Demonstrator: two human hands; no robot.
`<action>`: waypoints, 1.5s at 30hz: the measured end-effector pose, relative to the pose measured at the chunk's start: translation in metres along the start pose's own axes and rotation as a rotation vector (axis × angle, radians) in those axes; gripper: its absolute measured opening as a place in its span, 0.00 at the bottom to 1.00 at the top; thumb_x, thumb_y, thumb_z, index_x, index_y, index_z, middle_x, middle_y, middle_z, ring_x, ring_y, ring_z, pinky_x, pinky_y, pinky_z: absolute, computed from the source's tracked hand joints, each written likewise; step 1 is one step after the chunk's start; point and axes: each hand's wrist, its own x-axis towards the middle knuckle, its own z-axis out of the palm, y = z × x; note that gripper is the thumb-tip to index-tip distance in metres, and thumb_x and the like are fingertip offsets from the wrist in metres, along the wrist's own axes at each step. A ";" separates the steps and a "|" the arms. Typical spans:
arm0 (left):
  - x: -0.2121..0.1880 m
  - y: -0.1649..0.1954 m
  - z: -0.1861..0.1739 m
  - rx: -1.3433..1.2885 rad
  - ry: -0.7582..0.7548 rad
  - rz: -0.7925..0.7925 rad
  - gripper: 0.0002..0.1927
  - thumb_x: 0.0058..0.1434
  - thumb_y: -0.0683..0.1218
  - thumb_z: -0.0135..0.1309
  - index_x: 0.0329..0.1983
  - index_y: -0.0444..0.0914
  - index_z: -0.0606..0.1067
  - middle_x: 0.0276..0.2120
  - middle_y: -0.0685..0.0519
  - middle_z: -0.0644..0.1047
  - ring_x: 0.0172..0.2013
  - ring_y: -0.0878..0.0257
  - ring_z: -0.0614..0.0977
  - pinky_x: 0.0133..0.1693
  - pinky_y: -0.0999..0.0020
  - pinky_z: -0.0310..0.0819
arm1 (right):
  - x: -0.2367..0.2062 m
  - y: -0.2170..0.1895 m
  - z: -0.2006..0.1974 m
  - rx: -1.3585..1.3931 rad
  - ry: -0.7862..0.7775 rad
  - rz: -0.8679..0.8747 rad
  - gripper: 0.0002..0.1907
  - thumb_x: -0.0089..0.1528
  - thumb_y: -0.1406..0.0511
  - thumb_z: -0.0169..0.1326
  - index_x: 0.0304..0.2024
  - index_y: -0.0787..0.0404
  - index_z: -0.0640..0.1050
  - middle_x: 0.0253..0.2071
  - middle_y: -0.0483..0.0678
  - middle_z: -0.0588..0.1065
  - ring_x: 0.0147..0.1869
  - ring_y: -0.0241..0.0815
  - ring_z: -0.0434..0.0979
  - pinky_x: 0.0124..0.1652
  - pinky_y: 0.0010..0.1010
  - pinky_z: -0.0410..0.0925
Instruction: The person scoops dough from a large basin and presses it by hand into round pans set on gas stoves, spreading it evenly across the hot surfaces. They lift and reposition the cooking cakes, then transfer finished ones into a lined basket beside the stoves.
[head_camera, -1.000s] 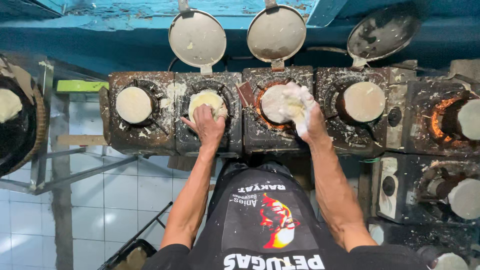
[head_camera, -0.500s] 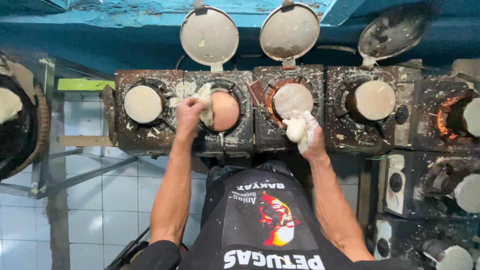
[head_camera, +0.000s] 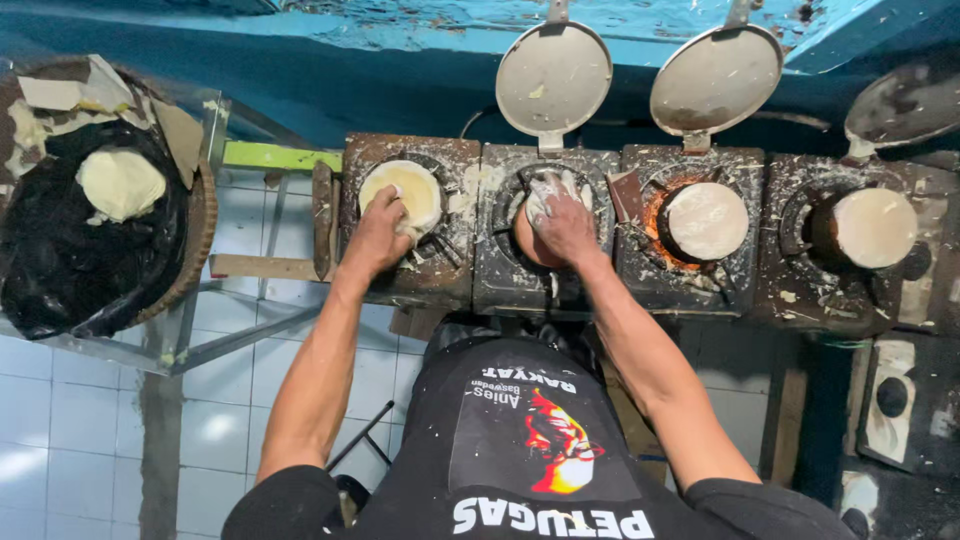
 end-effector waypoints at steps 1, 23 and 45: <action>-0.006 -0.006 0.008 -0.016 0.033 -0.008 0.19 0.51 0.40 0.60 0.47 0.31 0.74 0.64 0.34 0.67 0.63 0.37 0.69 0.62 0.52 0.66 | -0.008 -0.009 0.011 -0.129 -0.074 -0.010 0.22 0.62 0.60 0.54 0.60 0.52 0.77 0.73 0.56 0.63 0.75 0.67 0.58 0.69 0.58 0.53; -0.004 -0.033 0.030 0.143 0.087 -0.156 0.24 0.56 0.46 0.60 0.55 0.38 0.72 0.62 0.52 0.70 0.72 0.43 0.62 0.72 0.23 0.34 | -0.032 -0.028 0.010 -0.357 -0.095 0.160 0.34 0.68 0.49 0.48 0.76 0.43 0.61 0.80 0.56 0.48 0.83 0.66 0.44 0.75 0.59 0.36; -0.016 -0.010 0.045 0.189 0.078 -0.141 0.24 0.49 0.41 0.56 0.52 0.37 0.74 0.64 0.45 0.69 0.70 0.37 0.60 0.66 0.20 0.34 | -0.009 -0.008 -0.004 -0.635 0.414 -0.376 0.24 0.71 0.50 0.32 0.48 0.49 0.79 0.51 0.49 0.82 0.52 0.46 0.83 0.48 0.41 0.74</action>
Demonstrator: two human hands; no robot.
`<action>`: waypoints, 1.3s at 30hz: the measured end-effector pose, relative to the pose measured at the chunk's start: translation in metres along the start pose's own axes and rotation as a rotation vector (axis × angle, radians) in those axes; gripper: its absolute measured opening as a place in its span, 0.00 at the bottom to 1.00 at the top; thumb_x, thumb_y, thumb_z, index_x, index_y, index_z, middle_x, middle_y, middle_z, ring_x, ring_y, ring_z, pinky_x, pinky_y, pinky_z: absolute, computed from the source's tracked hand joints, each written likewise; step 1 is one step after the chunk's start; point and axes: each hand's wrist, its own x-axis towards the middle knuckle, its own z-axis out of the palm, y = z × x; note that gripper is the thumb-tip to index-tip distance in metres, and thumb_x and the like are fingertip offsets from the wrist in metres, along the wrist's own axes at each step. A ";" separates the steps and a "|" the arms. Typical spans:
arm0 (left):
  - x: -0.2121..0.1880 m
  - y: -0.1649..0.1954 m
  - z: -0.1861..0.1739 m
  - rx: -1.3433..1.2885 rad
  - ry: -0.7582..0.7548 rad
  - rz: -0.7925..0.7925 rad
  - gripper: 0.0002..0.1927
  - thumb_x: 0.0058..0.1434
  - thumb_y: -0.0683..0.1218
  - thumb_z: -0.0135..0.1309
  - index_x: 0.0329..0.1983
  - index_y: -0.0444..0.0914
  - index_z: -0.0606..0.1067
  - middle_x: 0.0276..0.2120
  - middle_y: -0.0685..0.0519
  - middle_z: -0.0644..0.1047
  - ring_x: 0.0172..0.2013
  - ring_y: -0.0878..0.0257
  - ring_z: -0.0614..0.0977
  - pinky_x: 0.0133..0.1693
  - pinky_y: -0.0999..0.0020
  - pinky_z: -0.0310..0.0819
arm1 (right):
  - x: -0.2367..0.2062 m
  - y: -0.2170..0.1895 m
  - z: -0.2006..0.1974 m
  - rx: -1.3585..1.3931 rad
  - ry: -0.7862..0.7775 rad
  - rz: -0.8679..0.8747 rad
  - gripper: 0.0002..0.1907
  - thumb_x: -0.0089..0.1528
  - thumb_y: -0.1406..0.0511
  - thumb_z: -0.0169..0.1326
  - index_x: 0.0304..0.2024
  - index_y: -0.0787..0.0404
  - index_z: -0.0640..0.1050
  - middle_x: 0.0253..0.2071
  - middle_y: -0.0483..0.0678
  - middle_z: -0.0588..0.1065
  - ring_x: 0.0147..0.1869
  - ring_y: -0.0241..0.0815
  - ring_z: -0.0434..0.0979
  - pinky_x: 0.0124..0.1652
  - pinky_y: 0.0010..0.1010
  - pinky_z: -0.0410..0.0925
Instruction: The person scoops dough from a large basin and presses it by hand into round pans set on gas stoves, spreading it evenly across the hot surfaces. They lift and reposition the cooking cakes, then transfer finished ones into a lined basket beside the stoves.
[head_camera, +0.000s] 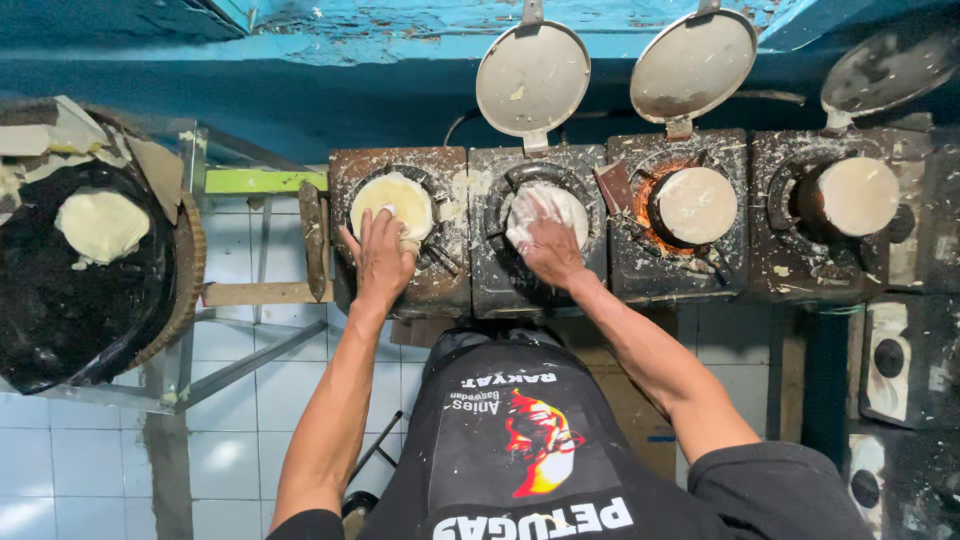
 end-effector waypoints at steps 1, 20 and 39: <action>-0.001 -0.001 0.000 -0.016 -0.010 -0.007 0.25 0.48 0.41 0.56 0.53 0.37 0.74 0.64 0.45 0.68 0.70 0.37 0.60 0.65 0.21 0.34 | -0.001 0.000 -0.002 0.125 -0.053 0.158 0.24 0.71 0.49 0.34 0.50 0.50 0.79 0.53 0.49 0.82 0.54 0.45 0.83 0.50 0.40 0.73; -0.012 -0.001 -0.002 -0.005 -0.060 0.030 0.31 0.50 0.40 0.59 0.60 0.38 0.69 0.69 0.43 0.64 0.71 0.36 0.59 0.66 0.22 0.43 | 0.004 0.117 -0.031 1.391 -0.150 1.183 0.31 0.73 0.47 0.32 0.58 0.61 0.76 0.51 0.56 0.81 0.53 0.51 0.83 0.50 0.42 0.78; -0.005 0.025 -0.006 0.115 -0.075 0.099 0.28 0.49 0.45 0.63 0.56 0.39 0.72 0.67 0.46 0.67 0.71 0.41 0.63 0.70 0.26 0.44 | -0.080 0.057 -0.086 2.050 0.343 1.315 0.28 0.67 0.50 0.38 0.54 0.64 0.74 0.45 0.52 0.80 0.46 0.45 0.83 0.46 0.36 0.76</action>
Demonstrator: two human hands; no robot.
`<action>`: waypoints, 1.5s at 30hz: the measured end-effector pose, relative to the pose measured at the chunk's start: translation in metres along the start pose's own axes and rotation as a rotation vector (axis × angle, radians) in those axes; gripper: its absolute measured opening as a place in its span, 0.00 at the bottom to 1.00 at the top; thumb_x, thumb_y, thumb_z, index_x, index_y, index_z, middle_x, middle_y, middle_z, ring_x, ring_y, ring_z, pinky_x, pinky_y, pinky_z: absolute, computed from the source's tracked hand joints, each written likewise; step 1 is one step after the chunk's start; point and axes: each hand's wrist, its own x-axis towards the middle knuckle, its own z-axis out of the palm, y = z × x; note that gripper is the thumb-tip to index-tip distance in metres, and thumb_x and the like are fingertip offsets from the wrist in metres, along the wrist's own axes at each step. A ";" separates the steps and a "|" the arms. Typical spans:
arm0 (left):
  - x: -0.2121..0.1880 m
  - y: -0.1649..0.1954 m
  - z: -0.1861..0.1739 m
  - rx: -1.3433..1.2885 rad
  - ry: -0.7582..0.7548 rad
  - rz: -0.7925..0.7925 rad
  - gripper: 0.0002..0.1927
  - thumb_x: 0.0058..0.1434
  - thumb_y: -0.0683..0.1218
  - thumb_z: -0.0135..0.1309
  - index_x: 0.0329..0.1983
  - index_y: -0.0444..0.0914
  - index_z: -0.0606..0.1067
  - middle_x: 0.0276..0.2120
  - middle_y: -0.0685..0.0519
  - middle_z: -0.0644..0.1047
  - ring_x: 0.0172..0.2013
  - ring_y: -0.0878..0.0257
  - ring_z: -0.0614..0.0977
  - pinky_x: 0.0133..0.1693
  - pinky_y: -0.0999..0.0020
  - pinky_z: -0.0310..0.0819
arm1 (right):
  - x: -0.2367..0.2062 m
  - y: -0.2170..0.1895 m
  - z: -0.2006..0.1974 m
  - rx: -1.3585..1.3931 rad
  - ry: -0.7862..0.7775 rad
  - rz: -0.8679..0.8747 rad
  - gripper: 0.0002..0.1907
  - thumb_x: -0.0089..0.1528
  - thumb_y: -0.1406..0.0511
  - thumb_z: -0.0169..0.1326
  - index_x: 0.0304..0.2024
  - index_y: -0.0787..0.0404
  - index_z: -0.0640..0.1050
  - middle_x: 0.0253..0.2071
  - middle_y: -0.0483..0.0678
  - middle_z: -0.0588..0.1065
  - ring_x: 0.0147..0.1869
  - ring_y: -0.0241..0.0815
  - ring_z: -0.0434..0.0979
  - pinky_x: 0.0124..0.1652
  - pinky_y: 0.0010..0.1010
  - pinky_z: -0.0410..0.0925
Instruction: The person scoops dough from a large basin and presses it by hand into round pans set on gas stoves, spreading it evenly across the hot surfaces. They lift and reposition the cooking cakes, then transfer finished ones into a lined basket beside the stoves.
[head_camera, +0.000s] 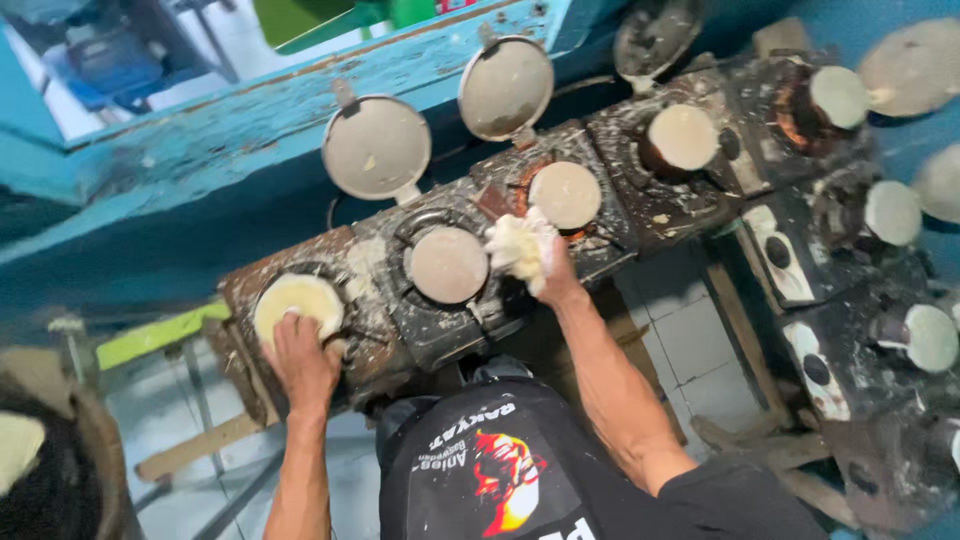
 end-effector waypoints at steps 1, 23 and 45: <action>0.001 -0.004 -0.002 0.004 0.008 -0.023 0.25 0.50 0.44 0.62 0.54 0.40 0.74 0.66 0.47 0.69 0.70 0.44 0.65 0.72 0.27 0.45 | -0.005 0.007 -0.003 0.036 -0.018 -0.034 0.24 0.72 0.54 0.42 0.58 0.65 0.74 0.47 0.50 0.79 0.46 0.41 0.80 0.46 0.33 0.74; -0.124 -0.472 -0.208 -2.023 0.868 -0.497 0.15 0.61 0.42 0.56 0.51 0.33 0.77 0.48 0.48 0.80 0.50 0.56 0.81 0.55 0.58 0.75 | -0.048 0.271 0.262 0.435 -0.331 0.417 0.21 0.81 0.56 0.43 0.53 0.67 0.77 0.37 0.50 0.77 0.32 0.42 0.73 0.33 0.30 0.67; -0.185 -0.578 -0.200 -0.940 1.310 -0.954 0.38 0.56 0.34 0.48 0.73 0.36 0.60 0.64 0.42 0.68 0.64 0.49 0.71 0.65 0.59 0.65 | -0.076 0.322 0.313 -0.204 0.150 0.180 0.20 0.72 0.57 0.45 0.57 0.63 0.77 0.44 0.49 0.79 0.42 0.47 0.80 0.39 0.35 0.73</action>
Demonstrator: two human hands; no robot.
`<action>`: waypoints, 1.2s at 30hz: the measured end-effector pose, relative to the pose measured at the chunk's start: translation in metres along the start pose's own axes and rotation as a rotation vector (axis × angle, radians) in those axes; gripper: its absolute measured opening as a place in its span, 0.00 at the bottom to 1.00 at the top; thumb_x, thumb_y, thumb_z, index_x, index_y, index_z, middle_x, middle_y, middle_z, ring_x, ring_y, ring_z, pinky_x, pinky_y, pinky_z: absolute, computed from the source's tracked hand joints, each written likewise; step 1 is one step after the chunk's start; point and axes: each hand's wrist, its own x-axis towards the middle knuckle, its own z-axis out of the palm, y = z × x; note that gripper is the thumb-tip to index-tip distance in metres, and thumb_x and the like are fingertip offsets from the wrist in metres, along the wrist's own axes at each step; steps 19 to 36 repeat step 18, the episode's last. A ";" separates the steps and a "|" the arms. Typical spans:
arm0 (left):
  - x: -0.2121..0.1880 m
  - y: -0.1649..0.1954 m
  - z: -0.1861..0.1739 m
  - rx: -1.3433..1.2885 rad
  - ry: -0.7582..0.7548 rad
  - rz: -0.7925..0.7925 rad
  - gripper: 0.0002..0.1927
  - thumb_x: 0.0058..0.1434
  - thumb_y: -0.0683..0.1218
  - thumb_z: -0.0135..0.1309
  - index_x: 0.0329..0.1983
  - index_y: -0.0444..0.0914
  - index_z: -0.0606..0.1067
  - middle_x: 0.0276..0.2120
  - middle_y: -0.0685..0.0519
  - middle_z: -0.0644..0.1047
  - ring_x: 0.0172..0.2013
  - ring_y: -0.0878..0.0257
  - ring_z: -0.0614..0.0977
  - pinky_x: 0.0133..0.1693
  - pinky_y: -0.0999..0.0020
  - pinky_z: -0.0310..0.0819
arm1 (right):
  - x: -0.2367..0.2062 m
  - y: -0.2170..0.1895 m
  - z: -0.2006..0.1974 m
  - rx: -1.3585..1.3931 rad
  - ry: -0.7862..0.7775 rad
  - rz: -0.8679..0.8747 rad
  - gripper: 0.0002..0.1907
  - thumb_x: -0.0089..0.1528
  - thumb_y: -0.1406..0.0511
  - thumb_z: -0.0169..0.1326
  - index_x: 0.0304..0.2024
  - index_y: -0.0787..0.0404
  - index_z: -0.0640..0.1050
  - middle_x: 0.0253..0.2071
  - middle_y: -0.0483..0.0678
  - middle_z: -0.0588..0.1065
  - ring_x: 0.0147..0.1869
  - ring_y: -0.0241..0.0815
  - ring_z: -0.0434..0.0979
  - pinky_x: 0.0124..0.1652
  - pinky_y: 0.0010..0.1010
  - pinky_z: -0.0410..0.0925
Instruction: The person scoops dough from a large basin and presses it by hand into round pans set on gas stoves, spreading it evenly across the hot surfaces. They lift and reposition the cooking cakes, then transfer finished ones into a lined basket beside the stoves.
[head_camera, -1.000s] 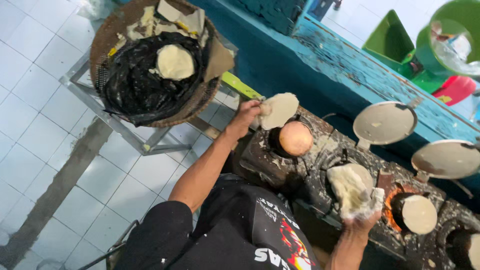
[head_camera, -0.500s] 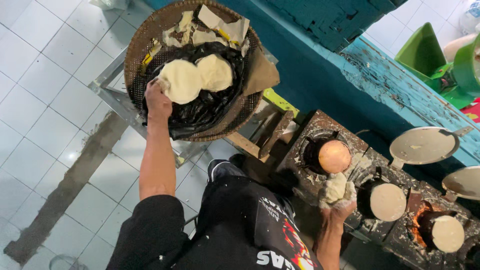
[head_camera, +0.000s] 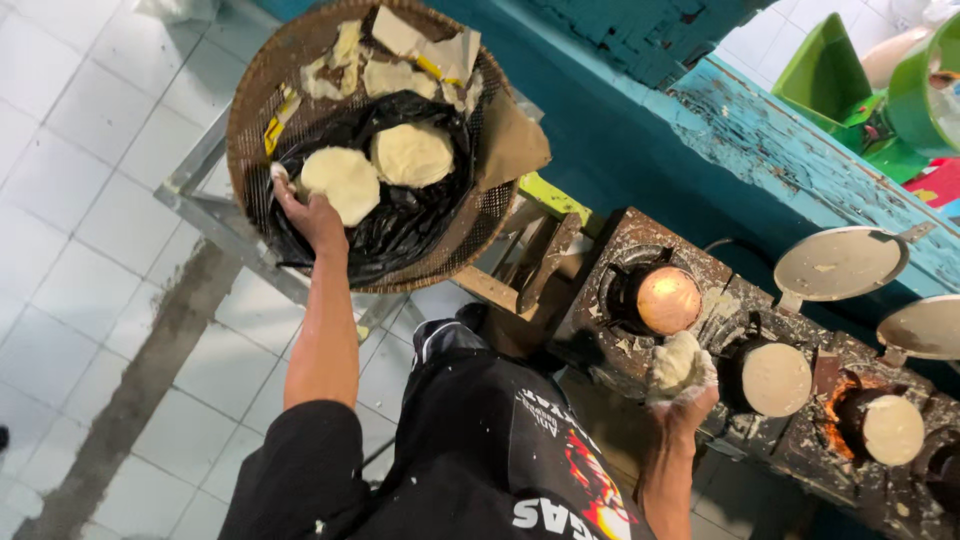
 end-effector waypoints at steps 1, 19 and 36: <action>0.001 0.004 0.001 0.173 -0.028 0.071 0.37 0.57 0.35 0.50 0.72 0.34 0.62 0.65 0.40 0.68 0.65 0.47 0.70 0.67 0.57 0.63 | -0.006 0.002 0.009 -0.064 0.009 -0.044 0.20 0.72 0.58 0.45 0.57 0.63 0.77 0.46 0.49 0.79 0.45 0.47 0.79 0.44 0.37 0.74; -0.102 -0.026 0.022 1.172 -0.812 0.373 0.43 0.71 0.72 0.41 0.79 0.44 0.53 0.77 0.37 0.48 0.76 0.32 0.45 0.70 0.26 0.32 | -0.034 -0.043 -0.009 -0.115 -0.323 -0.166 0.20 0.72 0.49 0.47 0.39 0.59 0.69 0.60 0.59 0.72 0.65 0.57 0.72 0.65 0.69 0.59; -0.102 -0.026 0.022 1.172 -0.812 0.373 0.43 0.71 0.72 0.41 0.79 0.44 0.53 0.77 0.37 0.48 0.76 0.32 0.45 0.70 0.26 0.32 | -0.034 -0.043 -0.009 -0.115 -0.323 -0.166 0.20 0.72 0.49 0.47 0.39 0.59 0.69 0.60 0.59 0.72 0.65 0.57 0.72 0.65 0.69 0.59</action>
